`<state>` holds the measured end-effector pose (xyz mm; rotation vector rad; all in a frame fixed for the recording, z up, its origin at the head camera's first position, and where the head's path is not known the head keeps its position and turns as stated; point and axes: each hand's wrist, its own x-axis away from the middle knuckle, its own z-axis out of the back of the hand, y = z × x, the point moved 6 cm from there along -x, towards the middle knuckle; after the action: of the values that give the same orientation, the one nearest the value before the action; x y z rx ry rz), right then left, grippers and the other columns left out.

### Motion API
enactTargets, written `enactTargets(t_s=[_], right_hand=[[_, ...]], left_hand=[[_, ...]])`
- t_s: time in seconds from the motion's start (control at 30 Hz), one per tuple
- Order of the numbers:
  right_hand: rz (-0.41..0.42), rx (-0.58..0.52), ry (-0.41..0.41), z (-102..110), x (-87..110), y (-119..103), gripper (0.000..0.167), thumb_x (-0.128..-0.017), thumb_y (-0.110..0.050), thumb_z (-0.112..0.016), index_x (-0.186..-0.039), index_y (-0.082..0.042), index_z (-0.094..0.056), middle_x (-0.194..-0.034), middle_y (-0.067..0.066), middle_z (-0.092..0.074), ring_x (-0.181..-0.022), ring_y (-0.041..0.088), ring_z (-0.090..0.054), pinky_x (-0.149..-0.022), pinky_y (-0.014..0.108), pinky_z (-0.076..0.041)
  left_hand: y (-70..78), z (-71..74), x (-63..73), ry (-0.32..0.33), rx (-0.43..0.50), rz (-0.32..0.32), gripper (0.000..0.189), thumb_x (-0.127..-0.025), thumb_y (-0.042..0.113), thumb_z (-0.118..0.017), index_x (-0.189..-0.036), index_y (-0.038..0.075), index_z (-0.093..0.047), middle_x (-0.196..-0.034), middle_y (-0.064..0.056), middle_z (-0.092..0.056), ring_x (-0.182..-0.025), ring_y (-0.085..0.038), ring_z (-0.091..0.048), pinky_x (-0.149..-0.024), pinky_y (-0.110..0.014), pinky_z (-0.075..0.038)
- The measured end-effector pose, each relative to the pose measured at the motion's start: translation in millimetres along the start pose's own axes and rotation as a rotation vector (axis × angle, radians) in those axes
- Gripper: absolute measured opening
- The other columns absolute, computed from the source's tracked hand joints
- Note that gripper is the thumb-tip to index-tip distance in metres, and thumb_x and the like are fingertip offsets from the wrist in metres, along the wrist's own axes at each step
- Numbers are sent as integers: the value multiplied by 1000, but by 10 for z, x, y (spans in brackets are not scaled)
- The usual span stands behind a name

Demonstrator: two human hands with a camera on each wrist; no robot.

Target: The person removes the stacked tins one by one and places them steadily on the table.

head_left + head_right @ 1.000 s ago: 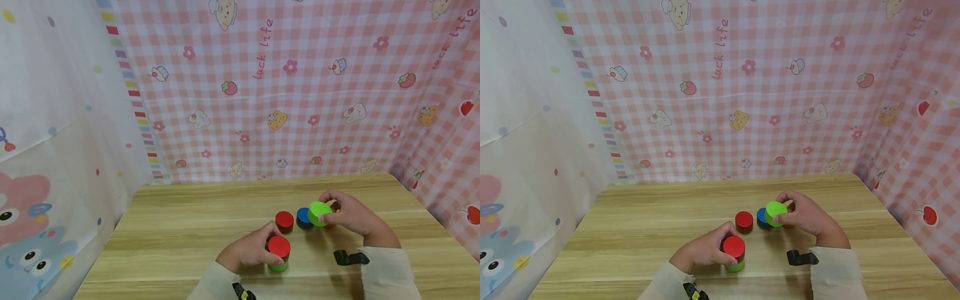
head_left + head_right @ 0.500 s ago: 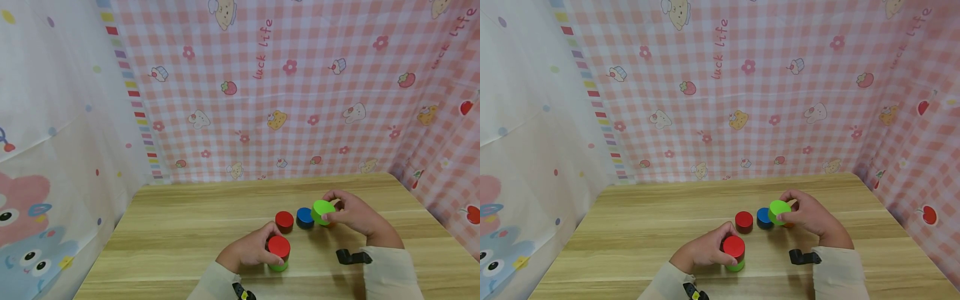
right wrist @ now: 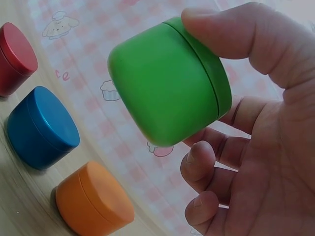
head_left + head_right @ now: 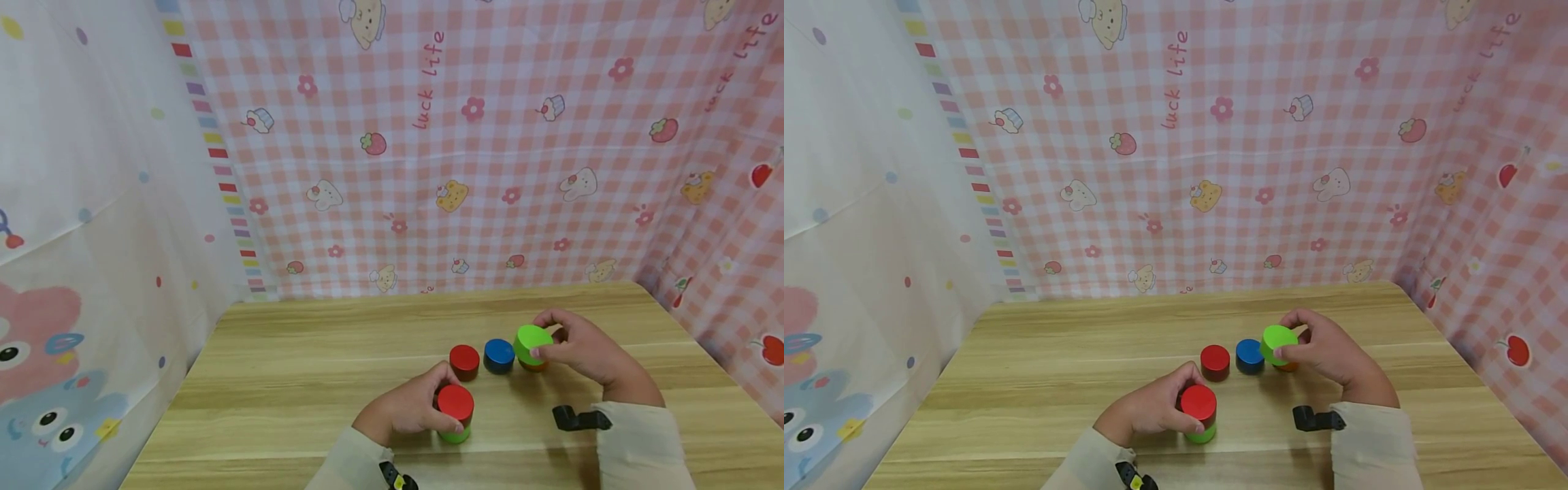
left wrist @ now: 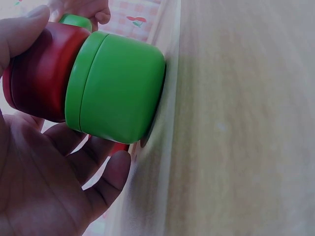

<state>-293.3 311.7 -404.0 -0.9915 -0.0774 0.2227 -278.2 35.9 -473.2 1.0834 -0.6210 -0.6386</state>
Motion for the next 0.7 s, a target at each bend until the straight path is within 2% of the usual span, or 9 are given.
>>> enactTargets(t_s=[0.33,0.7], right_hand=[[8,0,35,67,19,45,45,-90,-13,-80,-127,1,-57,-111,14,-63,-85,21,-55,-70,32,-47],[-20,6,41,117,43,120,46,-93,-15,-78,-129,1,-56,-117,15,-64,-89,22,-58,-74,34,-49]], left_hand=[[-9,1,-8,2,1,-4,51,-86,12,-84,-123,20,-50,-119,8,-64,-110,-8,-60,-95,-22,-52],[-6,-10,-5,-5,22,-15,51,-86,10,-83,-123,18,-50,-119,8,-64,-111,-8,-60,-95,-22,-52]])
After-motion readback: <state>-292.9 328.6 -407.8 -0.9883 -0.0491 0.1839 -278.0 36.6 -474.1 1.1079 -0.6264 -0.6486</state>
